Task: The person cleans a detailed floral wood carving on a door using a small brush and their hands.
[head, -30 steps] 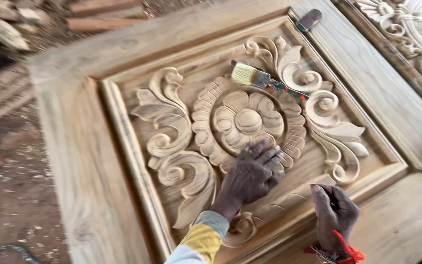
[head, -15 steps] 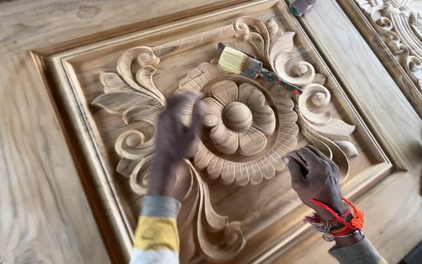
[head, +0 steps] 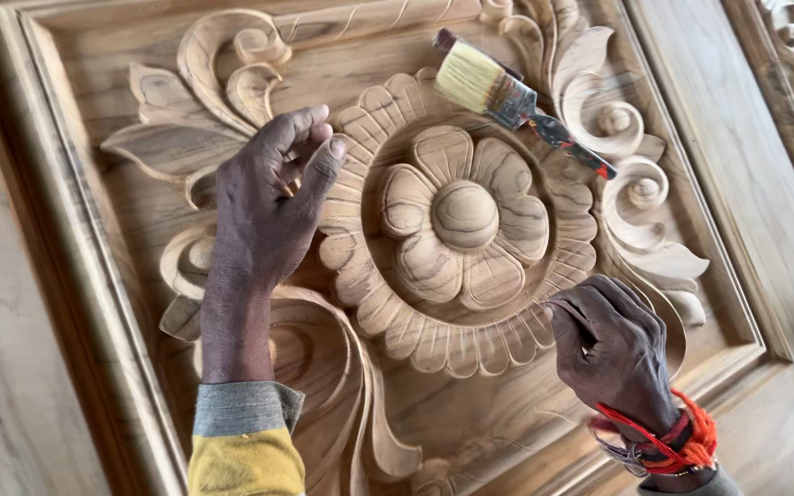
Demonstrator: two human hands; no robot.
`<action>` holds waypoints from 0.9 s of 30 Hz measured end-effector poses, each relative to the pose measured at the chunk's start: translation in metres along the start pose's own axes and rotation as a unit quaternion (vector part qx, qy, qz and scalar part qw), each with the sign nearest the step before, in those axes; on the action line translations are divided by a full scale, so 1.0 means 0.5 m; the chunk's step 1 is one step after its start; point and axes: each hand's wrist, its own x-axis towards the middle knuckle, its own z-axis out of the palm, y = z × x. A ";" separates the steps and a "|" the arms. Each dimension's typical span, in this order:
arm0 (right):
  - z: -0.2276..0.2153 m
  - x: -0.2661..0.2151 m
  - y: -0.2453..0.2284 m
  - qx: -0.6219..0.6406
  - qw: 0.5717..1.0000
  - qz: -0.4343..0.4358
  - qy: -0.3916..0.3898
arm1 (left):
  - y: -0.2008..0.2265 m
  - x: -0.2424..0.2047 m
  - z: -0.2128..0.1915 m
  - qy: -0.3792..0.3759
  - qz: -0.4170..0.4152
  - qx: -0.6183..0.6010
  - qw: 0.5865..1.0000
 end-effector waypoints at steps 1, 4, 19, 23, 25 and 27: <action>-0.004 0.000 0.005 0.001 1.000 -0.001 -0.004 | -0.004 0.002 -0.002 -0.005 0.007 0.001 1.000; -0.013 0.005 0.008 -0.013 0.998 0.000 -0.056 | -0.013 0.003 0.005 -0.006 0.028 0.011 1.000; -0.004 0.030 0.027 0.031 0.997 -0.029 -0.066 | -0.017 0.002 -0.002 -0.028 0.034 0.015 0.999; -0.008 0.026 0.015 -0.006 0.996 0.020 -0.084 | -0.023 0.006 0.003 -0.026 0.040 0.029 0.998; -0.007 0.015 0.017 -0.030 0.995 0.044 -0.088 | -0.028 -0.006 0.004 -0.025 0.045 0.062 0.997; 0.007 0.031 0.027 0.040 0.997 -0.036 -0.057 | -0.022 0.000 0.009 -0.024 0.070 0.093 0.993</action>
